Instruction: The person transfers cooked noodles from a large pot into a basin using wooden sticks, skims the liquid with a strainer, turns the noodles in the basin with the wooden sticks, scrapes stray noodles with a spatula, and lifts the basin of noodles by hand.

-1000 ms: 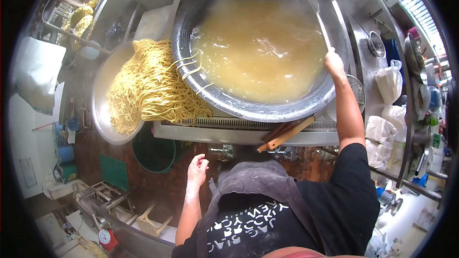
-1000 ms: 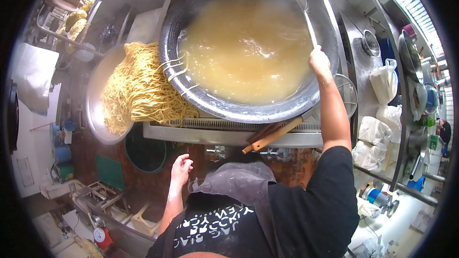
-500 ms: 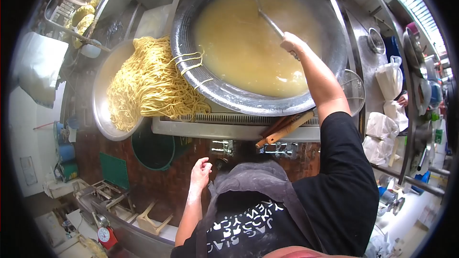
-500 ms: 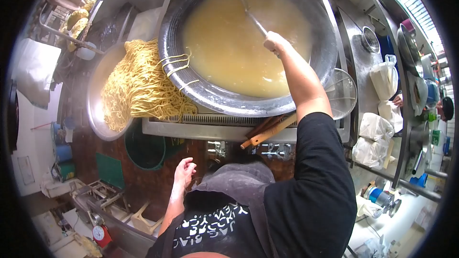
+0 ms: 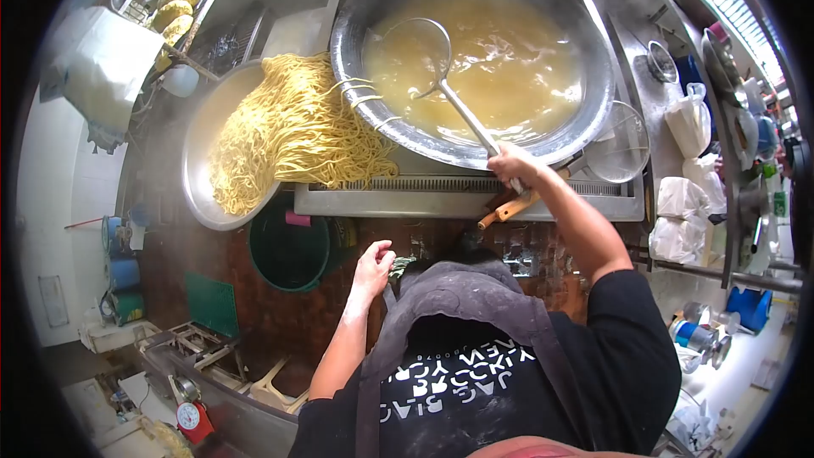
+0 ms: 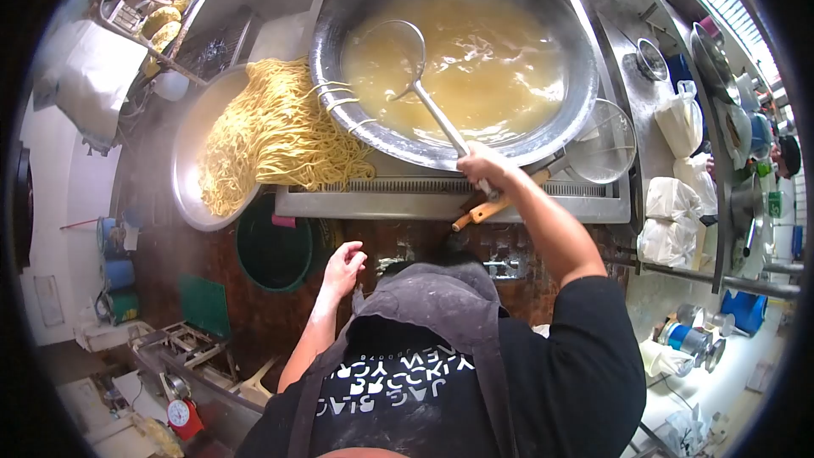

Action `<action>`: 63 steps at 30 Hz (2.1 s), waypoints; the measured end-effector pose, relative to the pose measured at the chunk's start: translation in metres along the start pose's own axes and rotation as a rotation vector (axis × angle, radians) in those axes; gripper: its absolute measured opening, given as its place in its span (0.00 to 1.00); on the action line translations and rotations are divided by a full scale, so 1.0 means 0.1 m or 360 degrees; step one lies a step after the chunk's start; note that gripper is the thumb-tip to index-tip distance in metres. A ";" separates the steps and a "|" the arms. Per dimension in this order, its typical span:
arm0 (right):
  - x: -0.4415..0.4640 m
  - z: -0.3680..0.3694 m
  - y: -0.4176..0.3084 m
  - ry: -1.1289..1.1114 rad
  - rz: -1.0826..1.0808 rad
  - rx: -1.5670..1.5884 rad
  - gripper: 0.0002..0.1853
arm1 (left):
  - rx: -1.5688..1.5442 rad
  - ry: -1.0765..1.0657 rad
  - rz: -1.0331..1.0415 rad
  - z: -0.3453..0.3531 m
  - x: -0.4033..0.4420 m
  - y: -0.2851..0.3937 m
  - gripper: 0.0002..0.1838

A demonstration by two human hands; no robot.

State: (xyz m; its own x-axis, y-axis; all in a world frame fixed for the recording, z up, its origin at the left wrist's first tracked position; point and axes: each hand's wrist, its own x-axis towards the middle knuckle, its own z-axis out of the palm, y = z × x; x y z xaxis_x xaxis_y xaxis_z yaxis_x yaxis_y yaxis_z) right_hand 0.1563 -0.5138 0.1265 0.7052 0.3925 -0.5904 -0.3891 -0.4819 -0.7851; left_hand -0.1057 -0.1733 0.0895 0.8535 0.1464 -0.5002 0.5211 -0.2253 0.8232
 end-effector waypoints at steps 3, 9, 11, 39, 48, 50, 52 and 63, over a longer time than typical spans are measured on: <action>-0.37 0.62 -0.03 -0.0048 0.0069 0.0490 0.07 | 0.0041 -0.0007 0.0051 -0.13 -0.08 -0.07 0.19; -0.75 1.78 -0.79 -0.0068 -0.0237 0.0378 0.06 | 0.0031 0.0018 0.0133 -0.43 -0.32 -0.32 0.19; -0.65 2.11 -1.02 -0.0121 -0.0351 0.0088 0.10 | -0.0033 0.0009 0.0128 -0.50 -0.41 -0.41 0.19; 0.46 -2.34 0.48 0.1394 0.0212 -0.1323 0.19 | -0.0106 0.0174 -0.0017 -0.18 -0.13 0.06 0.19; 0.14 -1.95 0.91 0.0494 0.0451 -0.1149 0.12 | -0.0071 0.0126 -0.0052 -0.11 -0.13 -0.07 0.19; -0.06 -1.70 0.95 0.0370 0.0312 -0.0958 0.13 | -0.0069 0.0105 -0.0034 -0.13 -0.15 -0.09 0.19; -0.21 -1.37 0.86 0.0322 0.0373 -0.0759 0.12 | -0.0059 0.0088 -0.0055 -0.18 -0.19 -0.03 0.19; -0.56 0.16 0.71 -0.0248 0.0098 0.0428 0.06 | -0.0016 0.0070 0.0076 -0.56 -0.49 -0.22 0.20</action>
State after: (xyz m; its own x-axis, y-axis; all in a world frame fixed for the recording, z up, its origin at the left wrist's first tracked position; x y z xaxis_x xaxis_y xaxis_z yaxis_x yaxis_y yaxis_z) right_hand 0.0798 -0.5569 0.1005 0.5842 0.4945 -0.6436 -0.5855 -0.2924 -0.7561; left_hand -0.1596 -0.1213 0.1107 0.8760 0.1782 -0.4483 0.4797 -0.2235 0.8485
